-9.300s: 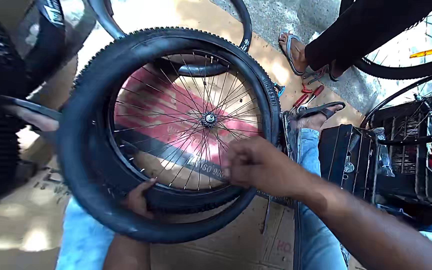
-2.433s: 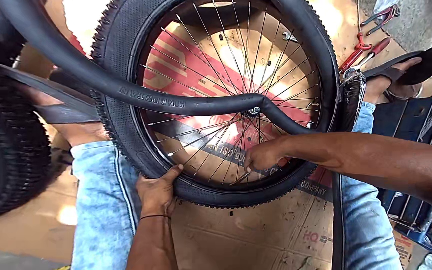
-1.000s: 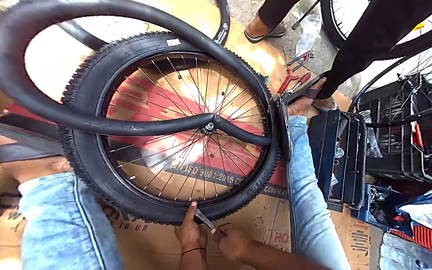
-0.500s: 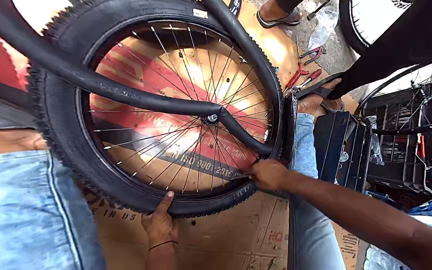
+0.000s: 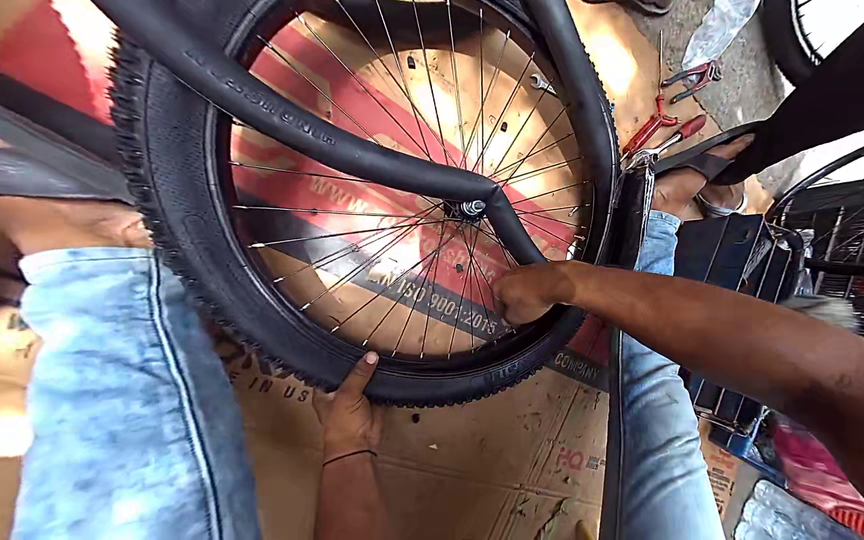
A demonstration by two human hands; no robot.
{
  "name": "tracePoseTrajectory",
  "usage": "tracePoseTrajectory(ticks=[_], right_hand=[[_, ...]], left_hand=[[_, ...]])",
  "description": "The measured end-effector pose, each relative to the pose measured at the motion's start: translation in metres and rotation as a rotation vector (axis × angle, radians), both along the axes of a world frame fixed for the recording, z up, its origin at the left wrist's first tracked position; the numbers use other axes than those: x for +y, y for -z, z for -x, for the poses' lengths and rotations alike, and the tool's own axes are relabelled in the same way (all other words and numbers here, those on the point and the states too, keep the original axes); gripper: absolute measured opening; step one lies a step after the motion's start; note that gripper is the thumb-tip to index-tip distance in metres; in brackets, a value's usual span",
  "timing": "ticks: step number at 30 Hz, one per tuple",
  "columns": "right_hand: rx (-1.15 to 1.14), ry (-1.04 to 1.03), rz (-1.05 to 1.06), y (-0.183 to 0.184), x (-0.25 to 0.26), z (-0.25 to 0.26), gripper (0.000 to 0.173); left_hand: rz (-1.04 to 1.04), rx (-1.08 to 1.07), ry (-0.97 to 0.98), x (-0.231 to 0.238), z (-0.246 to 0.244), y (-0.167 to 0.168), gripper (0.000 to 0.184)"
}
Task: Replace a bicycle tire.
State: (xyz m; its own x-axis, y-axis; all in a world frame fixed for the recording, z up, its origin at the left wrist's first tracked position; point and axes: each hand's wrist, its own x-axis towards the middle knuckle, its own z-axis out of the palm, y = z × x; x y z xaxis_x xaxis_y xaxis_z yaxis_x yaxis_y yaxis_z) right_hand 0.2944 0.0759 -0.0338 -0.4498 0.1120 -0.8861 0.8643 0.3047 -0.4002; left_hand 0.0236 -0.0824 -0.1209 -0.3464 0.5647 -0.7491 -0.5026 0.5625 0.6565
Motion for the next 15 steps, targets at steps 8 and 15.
tracePoseTrajectory(ticks=[8, 15], right_hand=[[-0.174, 0.036, 0.241, 0.038, 0.033, 0.02, 0.014], [-0.126, -0.062, 0.219, 0.045, 0.018, 0.021, 0.02]], left_hand=[[0.025, 0.045, -0.012, 0.004, -0.006, -0.009, 0.055], [0.013, 0.035, -0.009, 0.003, -0.005, -0.004, 0.05]])
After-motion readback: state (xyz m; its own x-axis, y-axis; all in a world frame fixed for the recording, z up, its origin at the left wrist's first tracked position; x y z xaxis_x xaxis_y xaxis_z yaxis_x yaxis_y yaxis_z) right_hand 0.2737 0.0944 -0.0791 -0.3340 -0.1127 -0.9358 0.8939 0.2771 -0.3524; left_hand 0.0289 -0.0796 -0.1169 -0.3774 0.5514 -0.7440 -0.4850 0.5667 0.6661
